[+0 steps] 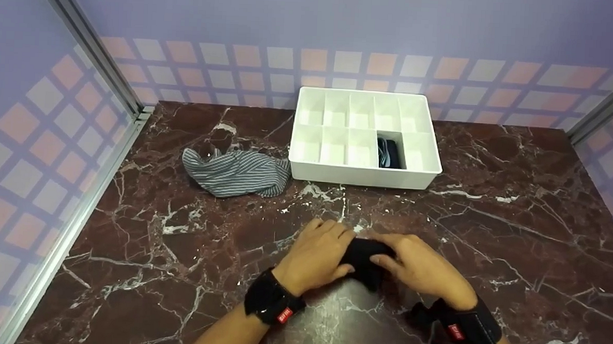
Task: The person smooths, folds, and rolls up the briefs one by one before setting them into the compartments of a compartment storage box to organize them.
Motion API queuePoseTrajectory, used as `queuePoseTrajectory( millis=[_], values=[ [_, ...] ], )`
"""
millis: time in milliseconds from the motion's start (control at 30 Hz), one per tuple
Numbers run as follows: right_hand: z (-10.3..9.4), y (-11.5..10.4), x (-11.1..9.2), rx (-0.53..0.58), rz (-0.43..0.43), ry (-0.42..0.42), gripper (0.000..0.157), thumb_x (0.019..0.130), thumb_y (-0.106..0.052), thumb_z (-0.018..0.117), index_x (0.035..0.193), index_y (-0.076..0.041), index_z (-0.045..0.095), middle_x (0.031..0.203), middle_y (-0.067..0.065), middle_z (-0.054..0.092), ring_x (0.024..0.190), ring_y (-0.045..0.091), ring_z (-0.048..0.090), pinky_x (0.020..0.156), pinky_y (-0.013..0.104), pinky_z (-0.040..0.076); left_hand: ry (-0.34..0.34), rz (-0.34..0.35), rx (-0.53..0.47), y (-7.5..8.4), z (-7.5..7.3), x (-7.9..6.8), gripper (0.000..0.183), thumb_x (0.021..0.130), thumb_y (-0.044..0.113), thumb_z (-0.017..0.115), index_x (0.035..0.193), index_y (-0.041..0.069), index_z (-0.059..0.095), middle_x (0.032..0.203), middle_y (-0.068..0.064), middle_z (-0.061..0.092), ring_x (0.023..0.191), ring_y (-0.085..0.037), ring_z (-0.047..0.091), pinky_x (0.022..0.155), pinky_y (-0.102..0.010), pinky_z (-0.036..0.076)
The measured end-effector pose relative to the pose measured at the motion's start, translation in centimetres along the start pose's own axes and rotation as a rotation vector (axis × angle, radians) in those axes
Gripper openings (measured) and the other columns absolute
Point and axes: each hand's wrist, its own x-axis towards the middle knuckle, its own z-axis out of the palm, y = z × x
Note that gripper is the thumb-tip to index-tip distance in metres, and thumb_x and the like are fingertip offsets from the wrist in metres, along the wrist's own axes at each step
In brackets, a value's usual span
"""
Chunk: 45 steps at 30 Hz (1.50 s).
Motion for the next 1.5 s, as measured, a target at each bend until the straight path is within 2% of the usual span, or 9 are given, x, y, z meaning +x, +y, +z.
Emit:
queuePoseTrajectory(
  millis=[333,433,567,667,867,1067,1133,1300,1500],
  values=[
    [-0.5,-1.7,0.5,0.219,0.091,0.078,0.034,0.09,-0.039,0.056,0.113,-0.015,0.063,0.095,-0.006,0.067,0.077,0.009,0.063,0.072,0.032,0.052,0.079,-0.058,-0.076,0.5,0.3,-0.5,0.044,0.072,0.048,0.06,0.095,0.011,0.06,0.087,0.001,0.061,0.079,-0.014,0.055,0.073,-0.028,0.041],
    [-0.7,-2.0,0.5,0.42,0.086,0.115,0.034,0.088,-0.028,0.062,0.118,-0.012,0.06,0.096,0.002,0.067,0.077,0.017,0.065,0.066,0.035,0.053,0.105,-0.127,-0.277,0.6,-0.1,-0.6,0.032,0.071,0.043,0.061,0.084,0.014,0.058,0.071,0.007,0.055,0.06,-0.008,0.05,0.058,-0.021,0.041],
    [-0.7,-2.2,0.5,0.606,0.01,0.09,0.058,0.078,-0.006,0.071,0.131,-0.004,0.047,0.111,0.013,0.061,0.091,0.026,0.063,0.07,0.037,0.054,0.092,-0.198,-0.668,0.3,-0.9,-0.9,0.02,0.072,0.033,0.065,0.079,0.016,0.055,0.063,0.01,0.052,0.047,-0.005,0.048,0.041,-0.02,0.041],
    [-0.5,-2.3,0.6,0.689,-0.032,0.042,0.068,0.074,0.004,0.072,0.134,0.001,0.04,0.118,0.018,0.055,0.097,0.027,0.061,0.074,0.037,0.053,0.034,-0.21,-0.888,0.2,-1.2,-1.0,0.016,0.075,0.03,0.064,0.082,0.017,0.057,0.066,0.008,0.056,0.049,-0.007,0.053,0.043,-0.023,0.046],
    [-0.1,-2.2,0.9,0.751,-0.069,0.029,0.051,0.081,0.008,0.063,0.128,0.007,0.045,0.102,0.024,0.061,0.08,0.022,0.064,0.061,0.036,0.054,-0.05,-0.212,-1.148,0.0,-1.3,-1.0,0.015,0.081,0.026,0.062,0.09,0.014,0.06,0.077,0.004,0.063,0.067,-0.029,0.065,0.055,-0.034,0.054],
    [0.7,-1.9,1.2,0.819,0.024,0.141,0.044,0.084,-0.001,0.064,0.125,0.005,0.051,0.11,0.023,0.06,0.092,0.031,0.063,0.075,0.038,0.053,-0.076,-0.244,-1.054,0.0,-1.0,-0.8,0.027,0.085,0.041,0.058,0.099,0.018,0.062,0.082,0.007,0.064,0.072,-0.021,0.066,0.06,-0.028,0.052],
    [0.3,-2.1,1.2,0.771,0.108,0.206,0.044,0.083,-0.007,0.066,0.124,0.003,0.053,0.106,0.021,0.062,0.08,0.032,0.064,0.065,0.038,0.054,-0.059,-0.242,-0.97,0.1,-0.7,-0.6,0.037,0.088,0.049,0.052,0.108,0.019,0.062,0.09,0.006,0.066,0.075,-0.013,0.065,0.064,-0.025,0.051],
    [-2.5,-2.5,2.9,0.566,0.285,0.259,0.051,0.084,-0.028,0.066,0.126,-0.002,0.053,0.099,0.018,0.065,0.07,0.027,0.065,0.054,0.036,0.053,-0.019,-0.288,-0.837,0.2,-0.5,-0.4,0.051,0.089,0.054,0.046,0.122,0.017,0.056,0.106,-0.002,0.065,0.083,-0.005,0.06,0.073,-0.027,0.05],
    [-6.5,-0.8,7.8,0.204,0.349,0.388,0.07,0.078,-0.047,0.067,0.128,-0.003,0.048,0.093,0.016,0.066,0.073,0.026,0.066,0.058,0.034,0.054,-0.055,-0.335,-0.693,0.4,-0.6,-0.4,0.054,0.088,0.048,0.053,0.127,0.011,0.052,0.119,-0.006,0.059,0.099,-0.011,0.057,0.084,-0.029,0.048]
  ],
)
